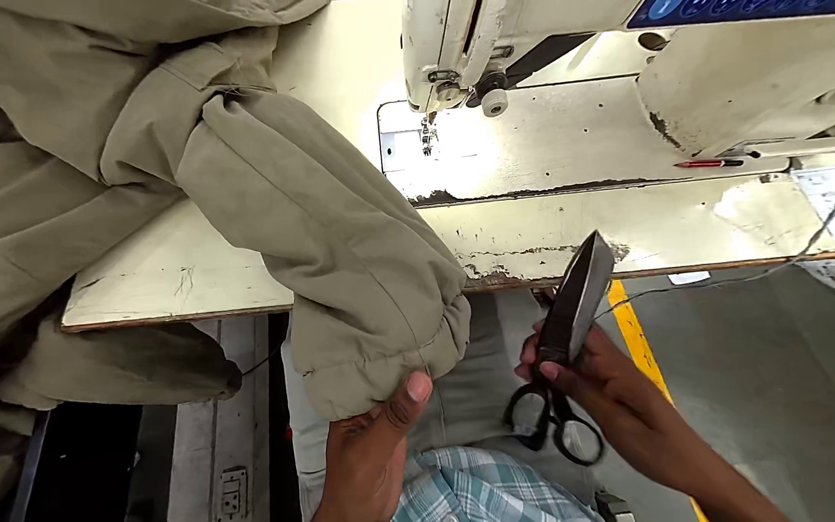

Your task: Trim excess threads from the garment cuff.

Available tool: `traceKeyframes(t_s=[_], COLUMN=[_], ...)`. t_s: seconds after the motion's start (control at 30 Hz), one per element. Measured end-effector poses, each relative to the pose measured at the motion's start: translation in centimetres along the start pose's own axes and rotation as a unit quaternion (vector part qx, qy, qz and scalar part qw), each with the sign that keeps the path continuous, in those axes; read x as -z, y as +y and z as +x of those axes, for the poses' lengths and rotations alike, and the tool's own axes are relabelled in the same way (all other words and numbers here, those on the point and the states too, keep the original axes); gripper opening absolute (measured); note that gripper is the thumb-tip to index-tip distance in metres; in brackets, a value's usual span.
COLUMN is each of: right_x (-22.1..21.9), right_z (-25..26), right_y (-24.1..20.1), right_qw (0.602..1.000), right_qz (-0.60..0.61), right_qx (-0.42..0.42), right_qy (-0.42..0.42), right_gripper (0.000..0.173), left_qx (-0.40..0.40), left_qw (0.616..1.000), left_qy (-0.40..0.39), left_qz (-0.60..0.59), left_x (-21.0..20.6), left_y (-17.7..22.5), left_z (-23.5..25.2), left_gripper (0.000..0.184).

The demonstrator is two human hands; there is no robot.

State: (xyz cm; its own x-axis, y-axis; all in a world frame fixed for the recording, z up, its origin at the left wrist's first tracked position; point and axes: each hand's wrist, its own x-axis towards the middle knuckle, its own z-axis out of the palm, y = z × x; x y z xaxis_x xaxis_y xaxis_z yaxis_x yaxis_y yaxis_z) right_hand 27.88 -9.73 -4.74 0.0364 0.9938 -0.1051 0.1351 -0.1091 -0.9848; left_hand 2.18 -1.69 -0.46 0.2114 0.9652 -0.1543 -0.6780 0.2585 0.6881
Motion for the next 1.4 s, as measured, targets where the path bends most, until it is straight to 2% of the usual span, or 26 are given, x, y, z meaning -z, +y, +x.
traceKeyframes(t_s=[0.1,0.17,0.27,0.4,0.47,0.6,0.67,0.73,0.8,0.83,0.87,0.9,0.97,1.0,1.03,1.07,1.1,1.13,1.17,1.27,1.3,1.37,1.4], right_x=[3.5,5.8,8.3,10.2,10.4,11.0,10.3,7.7,2.9,0.3,-2.2,-4.4,-7.5,-8.2,-8.4,-8.5,-8.4,-8.4,-8.4,-8.6,-8.9,-9.4,-9.5], right_z=[1.2,3.0,6.6,11.3,13.2,16.0,15.0,11.9,7.8,5.9,4.7,4.1,4.2,4.7,5.5,6.1,6.7,7.0,7.2,7.1,7.0,6.7,6.5], right_y=[-3.1,-5.8,-7.8,-7.2,-6.7,-6.7,-7.6,-8.2,-6.8,-5.5,-4.4,-3.7,-3.6,-4.0,-4.5,-4.9,-5.2,-5.3,-5.2,-4.8,-4.8,-4.9,-4.9], right_qw=[0.971,0.918,0.841,0.767,0.757,0.769,0.803,0.880,0.972,0.997,0.996,0.985,0.964,0.954,0.946,0.940,0.936,0.937,0.940,0.951,0.954,0.953,0.950], right_qz=[-0.233,-0.392,-0.538,-0.634,-0.642,-0.623,-0.576,-0.448,-0.209,-0.063,0.060,0.147,0.260,0.295,0.317,0.332,0.341,0.340,0.330,0.302,0.297,0.301,0.311], right_qx=[-0.008,-0.019,-0.024,-0.033,-0.026,-0.029,0.008,0.075,0.078,0.051,0.027,0.009,-0.036,-0.056,-0.064,-0.063,-0.062,-0.058,-0.052,-0.036,-0.025,-0.002,0.007], right_qy=[0.045,0.055,0.056,0.089,0.114,0.143,0.155,0.140,0.070,-0.002,-0.065,-0.091,-0.033,0.007,0.035,0.051,0.059,0.063,0.067,0.049,0.040,0.029,0.022], right_gripper=[0.037,0.039,0.037,0.028,0.027,0.029,0.030,0.027,0.022,0.027,0.036,0.044,0.044,0.040,0.032,0.027,0.024,0.024,0.024,0.023,0.022,0.023,0.024], left_qx=[0.018,0.026,0.044,0.081,0.090,0.089,0.090,0.086,0.082,0.081,0.083,0.093,0.158,0.216,0.265,0.274,0.237,0.167,0.084,-0.155,-0.213,-0.273,-0.278], left_qw=[0.999,0.998,0.995,0.989,0.987,0.988,0.987,0.986,0.985,0.986,0.986,0.987,0.985,0.973,0.947,0.914,0.881,0.851,0.828,0.770,0.744,0.710,0.716], left_qy=[0.020,0.043,0.072,0.076,0.066,0.028,0.010,-0.004,-0.011,-0.012,-0.009,-0.006,-0.035,-0.080,-0.146,-0.220,-0.283,-0.326,-0.334,-0.215,-0.163,-0.102,-0.096], left_qz=[-0.020,-0.033,-0.061,-0.100,-0.113,-0.123,-0.135,-0.145,-0.149,-0.148,-0.144,-0.133,-0.060,0.016,0.108,0.203,0.296,0.377,0.442,0.580,0.612,0.641,0.633], left_x=[-0.2,-0.6,-1.0,-0.9,-0.7,0.0,0.3,0.5,0.5,0.5,0.4,0.4,1.2,1.9,2.7,3.4,3.8,3.9,3.7,1.7,1.0,0.6,0.8], left_y=[-0.2,-0.2,-0.3,-0.4,-0.3,-0.5,-0.5,-0.4,-0.5,-0.6,-0.8,-1.0,-1.3,-1.2,-1.1,-0.7,0.0,1.1,2.5,5.6,5.8,4.8,4.0], left_z=[0.0,-0.2,-0.7,-1.1,-1.2,-1.4,-1.4,-1.4,-1.3,-1.2,-1.1,-1.0,-1.1,-1.2,-1.2,-1.3,-1.4,-1.4,-1.4,-0.7,0.1,2.1,2.9], left_gripper=[0.032,0.031,0.031,0.028,0.027,0.029,0.030,0.030,0.029,0.029,0.029,0.028,0.021,0.018,0.022,0.026,0.028,0.028,0.025,0.013,0.016,0.027,0.026])
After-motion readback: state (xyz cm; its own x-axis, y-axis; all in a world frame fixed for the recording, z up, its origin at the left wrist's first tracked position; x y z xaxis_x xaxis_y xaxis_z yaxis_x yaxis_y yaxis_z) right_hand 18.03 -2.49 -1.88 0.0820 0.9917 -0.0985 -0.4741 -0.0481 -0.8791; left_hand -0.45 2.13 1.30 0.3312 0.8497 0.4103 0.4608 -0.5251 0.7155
